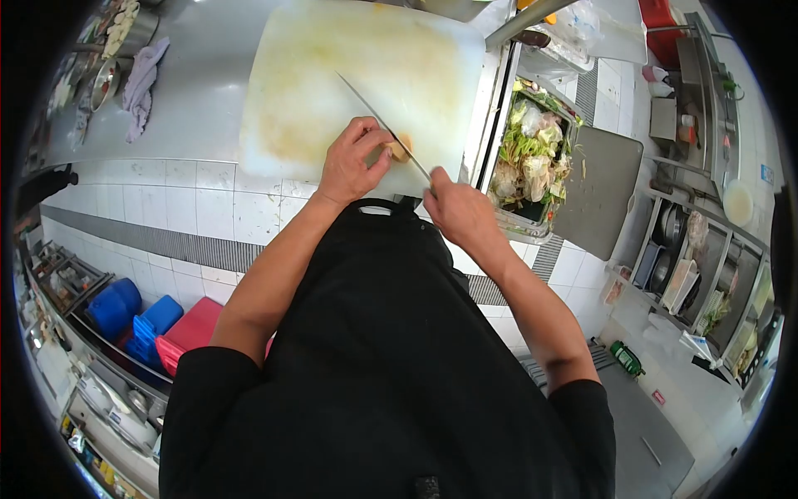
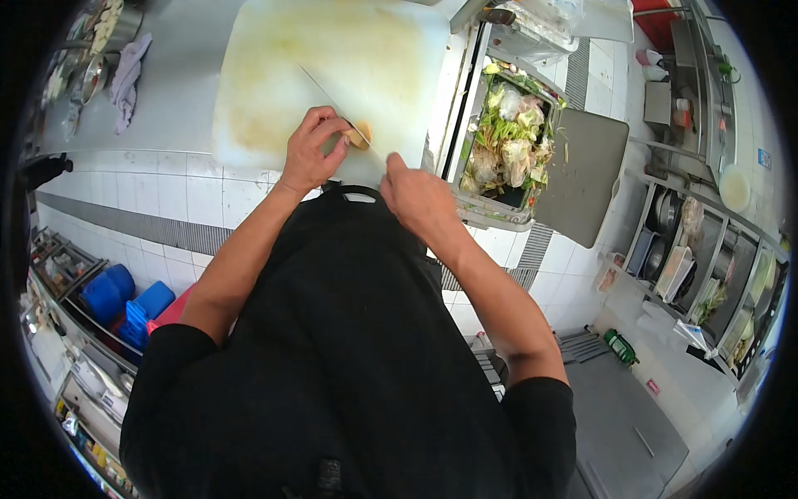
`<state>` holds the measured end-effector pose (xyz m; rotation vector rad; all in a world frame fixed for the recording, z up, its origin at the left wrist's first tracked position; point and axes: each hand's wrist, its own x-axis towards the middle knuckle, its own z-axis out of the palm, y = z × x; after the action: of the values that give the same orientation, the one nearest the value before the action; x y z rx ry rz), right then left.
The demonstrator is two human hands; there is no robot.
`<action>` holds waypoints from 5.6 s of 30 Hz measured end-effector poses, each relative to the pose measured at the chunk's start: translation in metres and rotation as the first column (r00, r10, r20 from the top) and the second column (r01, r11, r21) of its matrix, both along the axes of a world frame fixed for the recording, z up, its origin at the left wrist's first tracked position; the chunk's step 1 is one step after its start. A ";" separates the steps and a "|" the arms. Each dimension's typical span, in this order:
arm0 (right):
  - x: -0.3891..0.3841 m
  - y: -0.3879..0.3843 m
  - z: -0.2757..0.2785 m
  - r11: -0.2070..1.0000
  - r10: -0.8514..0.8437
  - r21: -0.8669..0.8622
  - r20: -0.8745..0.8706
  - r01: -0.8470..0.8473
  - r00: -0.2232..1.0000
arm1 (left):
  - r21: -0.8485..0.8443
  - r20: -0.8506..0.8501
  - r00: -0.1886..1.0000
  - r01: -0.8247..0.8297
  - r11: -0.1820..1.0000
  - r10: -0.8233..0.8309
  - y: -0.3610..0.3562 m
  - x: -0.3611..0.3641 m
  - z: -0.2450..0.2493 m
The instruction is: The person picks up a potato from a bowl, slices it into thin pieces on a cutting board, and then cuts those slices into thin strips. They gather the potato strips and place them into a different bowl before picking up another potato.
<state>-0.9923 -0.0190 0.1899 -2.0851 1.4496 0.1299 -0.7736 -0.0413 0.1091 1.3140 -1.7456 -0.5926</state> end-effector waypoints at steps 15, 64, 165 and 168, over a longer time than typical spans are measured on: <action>-0.043 0.035 0.094 0.987 -0.006 0.157 -0.079 0.019 0.997 | 0.000 0.045 0.999 -0.012 1.000 0.012 -0.001 -0.001 0.001; 0.023 -0.012 0.005 0.997 -0.049 -0.051 0.116 0.055 0.992 | -0.013 0.002 0.999 -0.054 0.998 0.054 0.000 0.000 -0.003; -0.038 0.029 0.007 0.954 -0.298 -0.003 0.071 0.299 0.952 | -0.074 0.462 0.887 0.054 0.996 -0.013 0.003 -0.010 0.005; -0.027 0.042 -0.001 0.968 -0.244 -0.045 0.074 0.247 0.967 | -0.034 0.435 0.900 0.034 0.999 -0.016 0.008 -0.013 -0.002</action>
<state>-1.0191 0.0234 0.1886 -1.9123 1.6716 -0.0776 -0.7868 -0.0337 0.1066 1.4783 -2.1235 -0.2836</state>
